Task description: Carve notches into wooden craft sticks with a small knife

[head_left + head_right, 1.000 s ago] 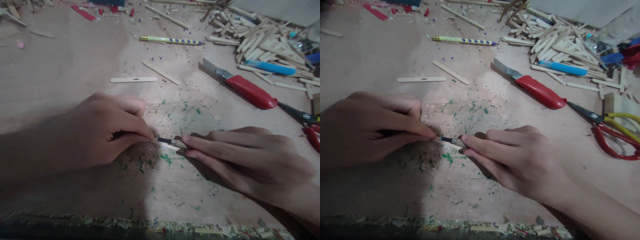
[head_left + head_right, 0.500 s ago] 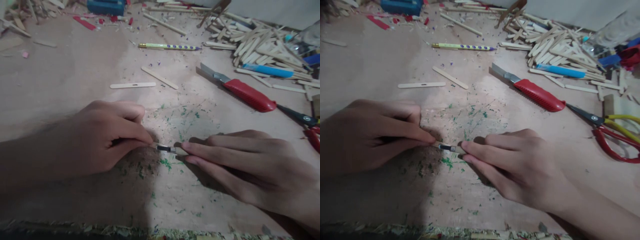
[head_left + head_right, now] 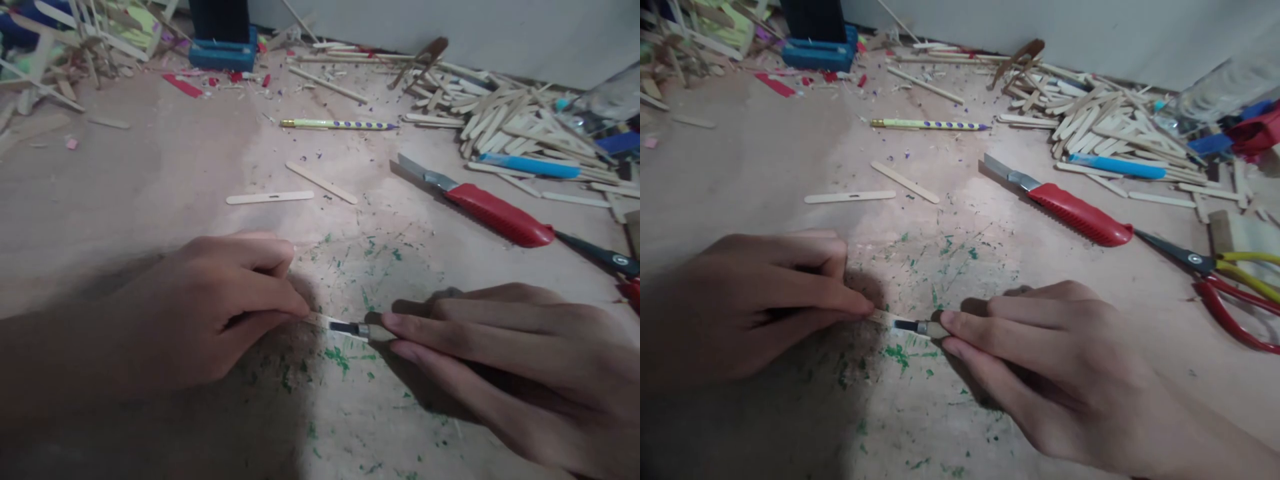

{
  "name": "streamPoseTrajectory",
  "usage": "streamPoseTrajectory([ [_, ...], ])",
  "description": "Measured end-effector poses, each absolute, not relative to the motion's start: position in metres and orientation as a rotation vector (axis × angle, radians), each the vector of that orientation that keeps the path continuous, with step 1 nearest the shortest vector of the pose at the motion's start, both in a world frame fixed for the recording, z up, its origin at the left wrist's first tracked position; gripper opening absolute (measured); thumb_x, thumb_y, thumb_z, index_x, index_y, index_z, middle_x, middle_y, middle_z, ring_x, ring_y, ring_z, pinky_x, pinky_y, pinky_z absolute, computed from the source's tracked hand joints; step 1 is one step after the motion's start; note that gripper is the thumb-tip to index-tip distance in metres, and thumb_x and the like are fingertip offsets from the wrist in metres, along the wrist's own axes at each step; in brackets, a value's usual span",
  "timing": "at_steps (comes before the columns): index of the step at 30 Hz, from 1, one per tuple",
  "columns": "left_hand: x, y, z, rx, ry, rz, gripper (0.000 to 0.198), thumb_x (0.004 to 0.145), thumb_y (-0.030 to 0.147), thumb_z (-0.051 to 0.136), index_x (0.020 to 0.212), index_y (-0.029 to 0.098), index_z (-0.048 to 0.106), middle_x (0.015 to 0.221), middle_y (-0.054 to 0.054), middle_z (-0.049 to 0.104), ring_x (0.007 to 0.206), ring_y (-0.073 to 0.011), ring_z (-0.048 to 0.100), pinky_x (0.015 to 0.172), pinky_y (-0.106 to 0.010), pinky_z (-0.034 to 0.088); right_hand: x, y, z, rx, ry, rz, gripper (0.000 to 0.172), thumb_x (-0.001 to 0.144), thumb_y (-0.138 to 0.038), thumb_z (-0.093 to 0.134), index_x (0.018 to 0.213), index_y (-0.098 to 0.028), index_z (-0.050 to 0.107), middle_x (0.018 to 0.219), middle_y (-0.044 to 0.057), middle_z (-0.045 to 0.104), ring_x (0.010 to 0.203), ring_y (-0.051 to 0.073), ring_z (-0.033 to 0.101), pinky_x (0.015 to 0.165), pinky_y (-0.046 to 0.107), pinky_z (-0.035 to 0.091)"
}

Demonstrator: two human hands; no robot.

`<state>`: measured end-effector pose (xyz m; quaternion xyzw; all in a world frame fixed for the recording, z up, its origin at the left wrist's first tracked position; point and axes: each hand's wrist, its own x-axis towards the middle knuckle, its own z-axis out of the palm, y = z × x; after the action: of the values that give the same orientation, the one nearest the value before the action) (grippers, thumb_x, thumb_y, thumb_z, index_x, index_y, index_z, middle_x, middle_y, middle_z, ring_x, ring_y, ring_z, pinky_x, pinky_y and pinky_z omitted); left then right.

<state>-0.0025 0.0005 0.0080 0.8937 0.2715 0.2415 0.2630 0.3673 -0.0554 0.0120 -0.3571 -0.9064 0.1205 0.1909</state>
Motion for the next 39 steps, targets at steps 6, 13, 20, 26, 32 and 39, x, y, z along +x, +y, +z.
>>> streamPoseTrajectory([
  [6, -0.002, 0.001, 0.007, 2.393, 0.733, 0.687, 0.039, 0.132, 0.015, 0.063, 0.113, 0.029, 0.094, 0.092, 0.004, 0.077, 0.082, -0.0106, 0.074, 0.074, -0.024, 0.055, 0.376, -0.071, -0.001, -0.996, -2.54, 0.337, 0.048, 0.111, -0.081, 0.089, 0.138, -0.043, 0.098, 0.11, 0.01, 0.094, 0.099, 0.035, 0.092, 0.069, 0.045, 0.077],
  [13, 0.0, 0.001, 0.005, 2.411, 0.733, 0.697, 0.041, 0.134, 0.02, 0.062, 0.109, 0.03, 0.094, 0.088, 0.004, 0.073, 0.075, -0.0121, 0.069, 0.068, -0.028, 0.052, 0.362, -0.051, 0.016, -0.979, -2.518, 0.462, 0.026, 0.132, -0.045, 0.067, 0.142, -0.036, 0.089, 0.113, 0.003, 0.099, 0.09, 0.023, 0.094, 0.067, 0.037, 0.073],
  [20, -0.004, 0.002, 0.007, 2.431, 0.706, 0.695, 0.036, 0.133, 0.019, 0.065, 0.114, 0.028, 0.093, 0.089, 0.003, 0.074, 0.084, -0.0137, 0.073, 0.072, -0.028, 0.052, 0.349, -0.04, 0.022, -0.91, -2.54, 0.448, 0.023, 0.138, -0.034, 0.054, 0.146, -0.034, 0.076, 0.119, -0.001, 0.1, 0.085, 0.016, 0.094, 0.064, 0.034, 0.071],
  [26, -0.006, -0.001, 0.006, 2.399, 0.626, 0.651, 0.029, 0.133, 0.021, 0.066, 0.115, 0.027, 0.088, 0.107, 0.001, 0.088, 0.095, -0.0148, 0.081, 0.085, -0.029, 0.062, 0.352, -0.039, 0.027, -0.914, -2.532, 0.501, 0.019, 0.136, -0.028, 0.062, 0.145, -0.031, 0.078, 0.116, -0.001, 0.099, 0.077, 0.011, 0.088, 0.064, 0.03, 0.069],
  [32, -0.005, -0.003, 0.006, 2.427, 0.62, 0.652, 0.033, 0.135, 0.03, 0.066, 0.108, 0.027, 0.086, 0.106, -0.001, 0.088, 0.096, -0.0188, 0.081, 0.089, -0.035, 0.064, 0.35, -0.04, 0.024, -0.908, -2.505, 0.503, 0.018, 0.133, -0.024, 0.068, 0.146, -0.028, 0.08, 0.114, 0.0, 0.099, 0.075, 0.01, 0.085, 0.064, 0.028, 0.067],
  [39, -0.007, 0.002, 0.007, 2.486, 0.576, 0.664, 0.027, 0.129, 0.017, 0.068, 0.118, 0.028, 0.09, 0.114, 0.001, 0.091, 0.1, -0.0161, 0.083, 0.091, -0.032, 0.062, 0.354, -0.037, 0.023, -0.896, -2.502, 0.536, 0.019, 0.133, -0.025, 0.069, 0.147, -0.029, 0.081, 0.111, -0.001, 0.097, 0.074, 0.01, 0.085, 0.063, 0.029, 0.067],
])
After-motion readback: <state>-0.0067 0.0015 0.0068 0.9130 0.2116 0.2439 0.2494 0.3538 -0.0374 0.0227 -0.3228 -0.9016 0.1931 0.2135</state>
